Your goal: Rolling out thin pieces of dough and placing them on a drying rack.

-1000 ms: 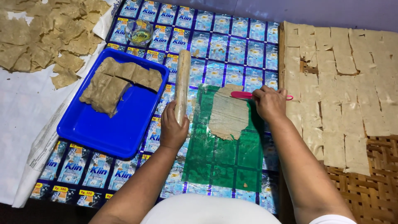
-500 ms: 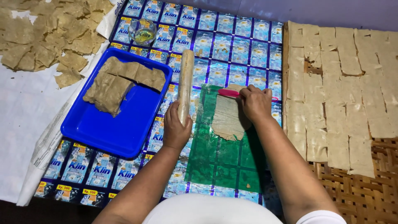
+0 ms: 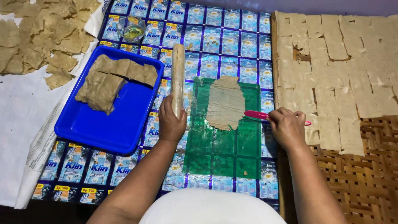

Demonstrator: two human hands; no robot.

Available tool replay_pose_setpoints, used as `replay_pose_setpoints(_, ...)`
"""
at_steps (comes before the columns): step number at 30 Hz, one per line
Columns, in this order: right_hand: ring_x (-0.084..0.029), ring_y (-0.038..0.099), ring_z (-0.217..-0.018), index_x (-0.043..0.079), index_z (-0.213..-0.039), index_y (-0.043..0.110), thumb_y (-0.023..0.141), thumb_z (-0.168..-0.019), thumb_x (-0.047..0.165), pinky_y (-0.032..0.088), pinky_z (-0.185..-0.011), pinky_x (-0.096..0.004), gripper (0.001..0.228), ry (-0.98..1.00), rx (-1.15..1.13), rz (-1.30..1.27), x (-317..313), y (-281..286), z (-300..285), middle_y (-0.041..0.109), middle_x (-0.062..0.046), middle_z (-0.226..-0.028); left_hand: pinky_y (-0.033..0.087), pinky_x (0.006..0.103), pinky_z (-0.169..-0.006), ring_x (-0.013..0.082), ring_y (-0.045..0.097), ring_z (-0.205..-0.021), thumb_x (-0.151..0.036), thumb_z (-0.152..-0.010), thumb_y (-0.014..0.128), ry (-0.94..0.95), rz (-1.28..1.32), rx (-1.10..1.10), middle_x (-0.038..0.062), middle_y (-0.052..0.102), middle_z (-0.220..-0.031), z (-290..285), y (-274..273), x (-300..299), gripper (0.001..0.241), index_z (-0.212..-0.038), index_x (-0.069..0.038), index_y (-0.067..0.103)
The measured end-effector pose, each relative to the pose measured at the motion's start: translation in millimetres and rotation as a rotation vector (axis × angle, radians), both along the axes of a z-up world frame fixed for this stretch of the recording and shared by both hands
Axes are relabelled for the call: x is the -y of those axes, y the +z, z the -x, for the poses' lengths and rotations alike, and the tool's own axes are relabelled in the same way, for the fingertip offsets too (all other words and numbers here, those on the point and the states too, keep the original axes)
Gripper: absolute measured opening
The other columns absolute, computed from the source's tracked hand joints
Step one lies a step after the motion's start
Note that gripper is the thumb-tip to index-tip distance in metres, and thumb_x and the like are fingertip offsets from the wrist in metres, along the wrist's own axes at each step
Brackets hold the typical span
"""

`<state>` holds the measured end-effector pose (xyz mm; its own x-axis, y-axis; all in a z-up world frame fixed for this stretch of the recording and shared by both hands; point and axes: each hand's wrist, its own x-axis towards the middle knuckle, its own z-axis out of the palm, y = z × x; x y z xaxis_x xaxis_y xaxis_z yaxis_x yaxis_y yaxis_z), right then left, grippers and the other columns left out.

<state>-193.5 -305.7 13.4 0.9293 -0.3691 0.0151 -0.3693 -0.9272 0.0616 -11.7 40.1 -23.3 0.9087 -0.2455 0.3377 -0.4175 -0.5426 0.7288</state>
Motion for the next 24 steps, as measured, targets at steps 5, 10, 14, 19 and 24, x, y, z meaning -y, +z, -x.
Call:
replay_pose_setpoints(5, -0.011, 0.066, -0.108, 0.037, -0.099, 0.068, 0.065, -0.092, 0.035, 0.039, -0.106, -0.043, 0.009, 0.024, 0.002, 0.026, -1.6, -11.0, 4.3, 0.066, 0.012, -0.098, 0.045, 0.058, -0.107, 0.0458, 0.055, -0.127, -0.015, -0.094, 0.061, 0.004, -0.01, 0.021, 0.023, 0.05, -0.138, 0.2, -4.5, 0.8, 0.053, -0.142, -0.003, 0.042)
replay_pose_setpoints(10, -0.011, 0.066, -0.107, 0.037, -0.1, 0.068, 0.067, -0.089, 0.032, 0.038, -0.106, -0.043, 0.012, 0.049, 0.014, 0.019, -9.5, -11.5, 0.0, 0.064, 0.012, -0.097, 0.046, 0.0577, -0.107, 0.0457, 0.055, -0.127, -0.016, -0.094, 0.061, 0.006, -0.001, 0.038, 0.023, 0.051, -0.137, -0.5, -8.3, 0.7, 0.053, -0.142, -0.004, 0.043)
replay_pose_setpoints(14, -0.011, 0.066, -0.108, 0.036, -0.095, 0.068, 0.066, -0.09, 0.03, 0.038, -0.105, -0.041, 0.009, 0.065, 0.035, 0.025, -17.2, -10.4, -7.9, 0.065, 0.012, -0.096, 0.046, 0.0576, -0.107, 0.0459, 0.055, -0.127, -0.016, -0.093, 0.062, 0.012, -0.002, 0.068, 0.023, 0.052, -0.136, -0.7, -12.2, 0.6, 0.052, -0.14, -0.003, 0.044)
replay_pose_setpoints(19, -0.011, 0.067, -0.106, 0.037, -0.094, 0.068, 0.066, -0.089, 0.03, 0.037, -0.105, -0.041, 0.009, 0.092, 0.056, -0.012, -24.8, -17.6, -21.3, 0.065, 0.012, -0.096, 0.046, 0.0564, -0.108, 0.0448, 0.055, -0.128, -0.015, -0.093, 0.062, 0.008, -0.007, 0.062, 0.022, 0.052, -0.136, -2.5, -13.1, -0.1, 0.053, -0.141, -0.003, 0.043)
replay_pose_setpoints(24, -0.012, 0.067, -0.103, 0.036, -0.09, 0.067, 0.067, -0.088, 0.029, 0.038, -0.102, -0.042, 0.007, 0.142, 0.09, -0.073, -42.2, -20.7, -36.8, 0.064, 0.011, -0.093, 0.045, 0.0561, -0.109, 0.0447, 0.054, -0.129, -0.016, -0.093, 0.062, 0.007, -0.005, 0.066, 0.023, 0.051, -0.137, -2.3, -14.3, -0.1, 0.053, -0.141, -0.003, 0.043)
